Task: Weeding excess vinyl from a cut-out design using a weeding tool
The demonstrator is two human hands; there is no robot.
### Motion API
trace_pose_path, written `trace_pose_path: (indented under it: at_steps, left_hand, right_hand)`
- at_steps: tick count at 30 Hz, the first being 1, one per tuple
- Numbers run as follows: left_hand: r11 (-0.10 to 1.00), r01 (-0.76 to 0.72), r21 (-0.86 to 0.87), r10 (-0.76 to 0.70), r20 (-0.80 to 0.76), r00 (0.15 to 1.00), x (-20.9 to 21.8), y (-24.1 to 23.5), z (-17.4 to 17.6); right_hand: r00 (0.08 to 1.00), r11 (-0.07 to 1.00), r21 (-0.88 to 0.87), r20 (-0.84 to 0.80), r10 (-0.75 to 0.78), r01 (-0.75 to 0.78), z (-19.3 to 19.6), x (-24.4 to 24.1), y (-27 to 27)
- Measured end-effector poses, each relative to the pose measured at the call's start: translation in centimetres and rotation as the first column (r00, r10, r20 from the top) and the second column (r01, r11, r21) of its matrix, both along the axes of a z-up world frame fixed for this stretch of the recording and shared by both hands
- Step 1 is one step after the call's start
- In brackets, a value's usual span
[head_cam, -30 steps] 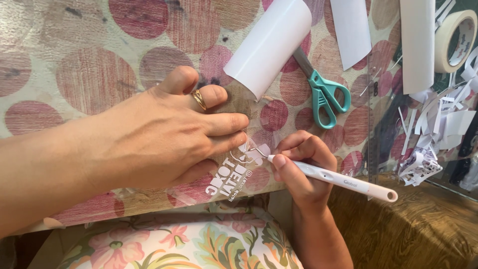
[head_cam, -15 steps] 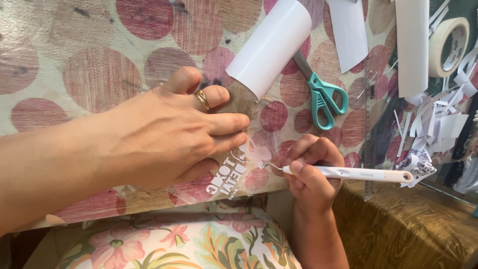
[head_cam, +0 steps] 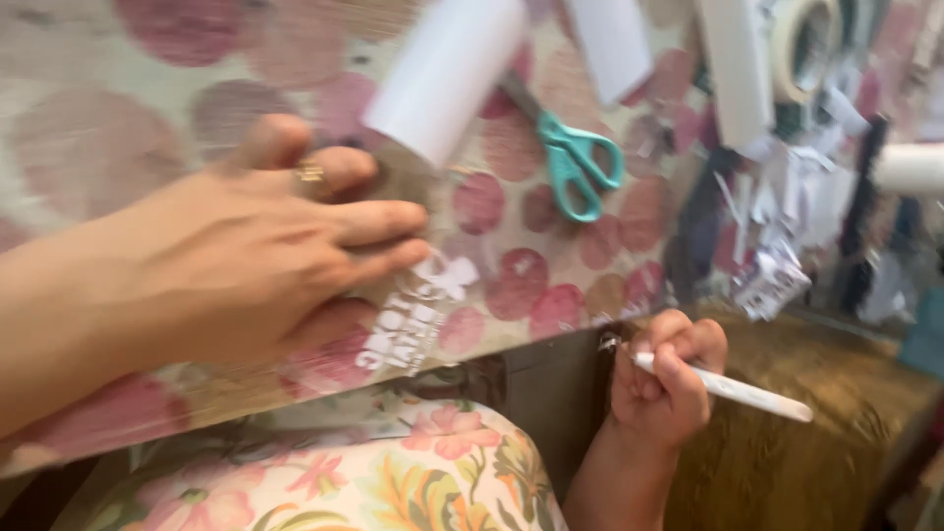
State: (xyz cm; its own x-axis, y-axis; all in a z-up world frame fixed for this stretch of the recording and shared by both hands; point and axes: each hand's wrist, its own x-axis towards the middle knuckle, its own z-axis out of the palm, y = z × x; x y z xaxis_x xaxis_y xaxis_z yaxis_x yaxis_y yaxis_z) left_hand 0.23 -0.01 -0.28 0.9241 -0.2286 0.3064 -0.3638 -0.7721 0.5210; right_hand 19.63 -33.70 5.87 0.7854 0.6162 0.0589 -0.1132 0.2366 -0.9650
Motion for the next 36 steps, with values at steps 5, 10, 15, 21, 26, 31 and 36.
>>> trace_pose_path:
  at_steps: [5,10,15,21,26,31,36]
  left_hand:
    - [0.969,-0.120,0.217,0.128,-0.027,0.991,0.1,-0.6,-0.1]
    - [0.931,-0.209,0.301,0.208,0.036,0.977,0.3,-1.2,-0.8]
    - [0.958,-0.218,0.188,0.201,0.108,0.974,0.2,-1.2,-1.6]
    - [0.990,-0.138,0.028,0.134,0.092,0.987,0.7,-1.2,-1.5]
    - [0.985,-0.165,0.056,0.156,0.129,0.979,0.6,-1.4,-1.3]
    - [0.985,-0.163,0.063,0.153,0.133,0.979,0.6,-1.3,-1.6]
    - [0.988,-0.149,0.028,0.144,0.149,0.978,0.5,-1.4,-1.9]
  right_hand:
    - [0.857,0.853,-0.135,0.200,-0.474,0.503,-0.8,3.2,-5.8]
    - [0.660,0.665,-0.033,0.167,-0.732,0.746,-4.1,9.2,-12.0]
    - [0.628,0.634,-0.050,-0.104,-0.771,0.771,-7.6,13.3,-15.0]
    - [0.568,0.588,-0.062,-0.190,-0.800,0.807,-7.9,15.9,-16.0]
    - [0.459,0.466,-0.044,-0.111,-0.881,0.884,-9.8,15.3,-12.6]
    - [0.449,0.470,-0.024,-0.257,-0.856,0.882,-11.2,16.7,-15.3]
    - [0.464,0.494,-0.022,-0.307,-0.831,0.869,-11.9,16.6,-17.2]
